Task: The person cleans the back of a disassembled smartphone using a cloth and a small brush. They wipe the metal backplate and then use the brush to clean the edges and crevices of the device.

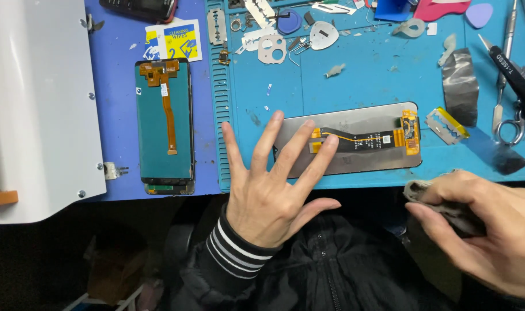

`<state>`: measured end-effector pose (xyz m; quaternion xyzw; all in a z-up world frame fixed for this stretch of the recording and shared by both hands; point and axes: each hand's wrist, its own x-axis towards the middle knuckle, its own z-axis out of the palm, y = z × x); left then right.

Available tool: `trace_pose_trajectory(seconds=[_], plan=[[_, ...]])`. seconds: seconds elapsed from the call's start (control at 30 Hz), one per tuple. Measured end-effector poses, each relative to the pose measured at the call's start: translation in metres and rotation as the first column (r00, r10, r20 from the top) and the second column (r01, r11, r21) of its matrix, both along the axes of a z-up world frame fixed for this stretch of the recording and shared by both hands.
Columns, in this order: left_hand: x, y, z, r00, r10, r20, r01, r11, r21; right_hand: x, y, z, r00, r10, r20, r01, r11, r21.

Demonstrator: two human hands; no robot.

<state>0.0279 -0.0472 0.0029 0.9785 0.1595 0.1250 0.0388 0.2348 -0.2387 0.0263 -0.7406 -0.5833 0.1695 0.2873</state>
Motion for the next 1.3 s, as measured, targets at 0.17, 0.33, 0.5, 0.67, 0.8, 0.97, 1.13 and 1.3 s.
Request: trace_pose_trajectory(seconds=[0.17,0.33,0.5,0.67,0.8,0.97,1.13,1.3], plan=[[0.016,-0.002,0.012,1.000,0.004,0.022,-0.003,1.000,-0.011,0.002,0.007,0.006,0.997,0.080,-0.008,-0.080,0.997,0.003],[0.020,-0.010,0.025,0.966,-0.076,0.248,0.147,0.949,-0.279,-0.008,-0.003,0.000,0.983,0.056,-0.172,-0.033,0.990,0.137],[0.013,-0.027,0.020,0.849,-0.178,0.498,0.507,0.543,-0.669,-0.033,-0.011,-0.004,0.958,-0.028,-0.287,0.076,0.984,0.158],[0.012,-0.028,0.021,0.828,-0.121,0.548,0.552,0.355,-0.755,-0.030,-0.002,-0.004,0.850,0.061,-0.523,0.036,0.984,0.173],[0.011,-0.033,0.020,0.873,0.009,0.487,0.462,0.304,-0.833,-0.033,-0.007,-0.012,0.728,-0.110,-0.676,0.186,0.982,0.041],[0.012,-0.031,0.025,0.913,0.306,0.270,0.266,0.056,-0.962,-0.028,0.004,-0.008,0.537,-0.339,-0.772,0.271,0.937,-0.223],[0.014,-0.029,0.027,0.887,0.381,0.260,0.294,-0.031,-0.955,-0.038,0.014,-0.017,0.444,-0.157,-0.882,0.187,0.979,-0.080],[0.021,-0.039,0.023,0.865,0.473,0.165,0.226,-0.076,-0.971,-0.050,0.020,-0.014,0.252,0.025,-0.967,0.300,0.948,0.103]])
